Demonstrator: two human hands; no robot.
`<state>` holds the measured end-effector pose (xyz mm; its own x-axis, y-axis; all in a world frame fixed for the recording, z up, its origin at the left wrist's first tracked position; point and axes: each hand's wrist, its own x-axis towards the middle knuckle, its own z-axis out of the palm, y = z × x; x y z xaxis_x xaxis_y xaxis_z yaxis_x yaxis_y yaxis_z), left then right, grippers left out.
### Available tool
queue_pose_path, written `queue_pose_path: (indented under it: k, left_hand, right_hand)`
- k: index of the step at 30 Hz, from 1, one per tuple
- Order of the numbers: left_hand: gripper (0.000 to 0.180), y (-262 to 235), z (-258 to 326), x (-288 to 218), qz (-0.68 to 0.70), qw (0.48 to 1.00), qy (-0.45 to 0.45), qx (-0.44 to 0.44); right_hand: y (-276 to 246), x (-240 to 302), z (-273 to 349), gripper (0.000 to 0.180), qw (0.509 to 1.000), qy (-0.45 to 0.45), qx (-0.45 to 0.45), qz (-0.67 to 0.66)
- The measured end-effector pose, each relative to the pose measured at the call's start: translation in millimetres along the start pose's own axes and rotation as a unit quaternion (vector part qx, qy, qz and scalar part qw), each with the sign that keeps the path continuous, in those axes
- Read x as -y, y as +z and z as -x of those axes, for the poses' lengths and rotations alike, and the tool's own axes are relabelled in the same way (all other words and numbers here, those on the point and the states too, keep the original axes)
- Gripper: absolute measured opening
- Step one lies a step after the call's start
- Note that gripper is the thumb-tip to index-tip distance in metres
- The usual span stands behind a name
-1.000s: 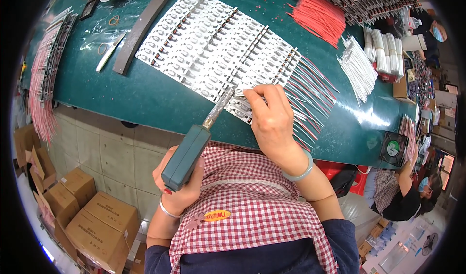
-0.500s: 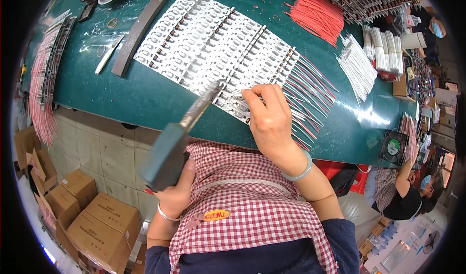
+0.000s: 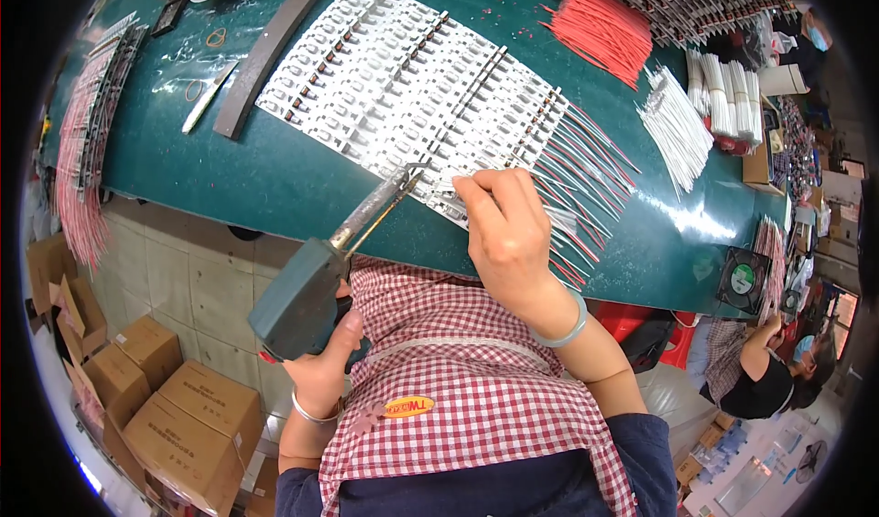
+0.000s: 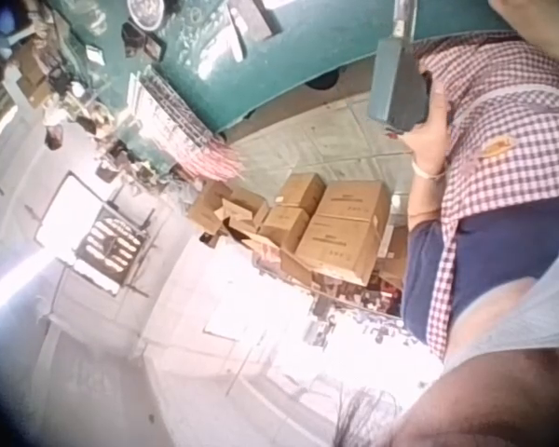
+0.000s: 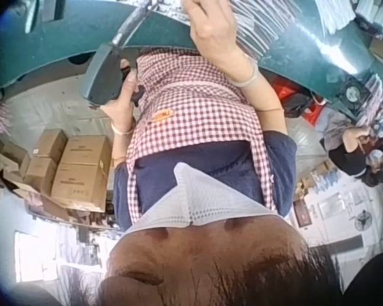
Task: The person assembles electronic strips by applying heat to heat-shrink tubing and soldering electronic components onto wiring harnesses with a heat gun.
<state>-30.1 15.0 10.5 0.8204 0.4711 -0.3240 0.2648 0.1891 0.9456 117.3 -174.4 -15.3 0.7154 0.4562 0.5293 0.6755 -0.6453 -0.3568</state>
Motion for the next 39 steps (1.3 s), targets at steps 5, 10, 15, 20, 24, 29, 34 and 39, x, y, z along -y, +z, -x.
queue_pose_path:
  k: [5, 10, 15, 20, 24, 29, 34, 39]
  left_hand:
    - [0.034, -15.7, 2.8, 25.1, -0.150, 0.980, 0.107, 0.073]
    - [0.023, -0.5, -5.6, 13.2, -0.196, 0.965, 0.163, 0.057]
    - [0.017, 1.8, -10.8, 12.4, -0.216, 0.952, 0.202, 0.075]
    - [0.016, 3.0, -13.9, 7.7, -0.270, 0.924, 0.252, 0.094]
    - [0.017, 1.7, -12.2, 9.4, -0.275, 0.926, 0.242, 0.094]
    - [0.022, -6.4, -3.0, 22.2, -0.205, 0.961, 0.179, 0.036]
    - [0.024, -8.9, -2.2, 24.7, -0.199, 0.954, 0.222, 0.035]
    - [0.024, -10.4, -0.9, 23.3, -0.206, 0.952, 0.224, 0.033]
  right_hand:
    - [1.3, 1.8, 0.9, 0.032, 1.000, 0.003, 0.014, 0.002]
    - [2.3, 2.1, 1.5, 0.032, 1.000, 0.004, 0.023, 0.014]
    - [-0.9, 3.9, -1.5, 0.032, 0.999, 0.005, 0.035, 0.021]
    - [0.4, 3.1, -0.7, 0.031, 0.999, 0.005, 0.036, 0.022]
    - [-0.2, 3.4, -1.4, 0.030, 0.999, 0.004, 0.035, 0.028]
    - [0.8, 3.2, -0.5, 0.030, 0.999, 0.005, 0.033, 0.029]
    - [2.6, 2.8, 0.9, 0.030, 0.999, 0.007, 0.030, 0.027]
    - [1.3, 7.9, 4.8, 0.030, 1.000, 0.004, 0.019, 0.007]
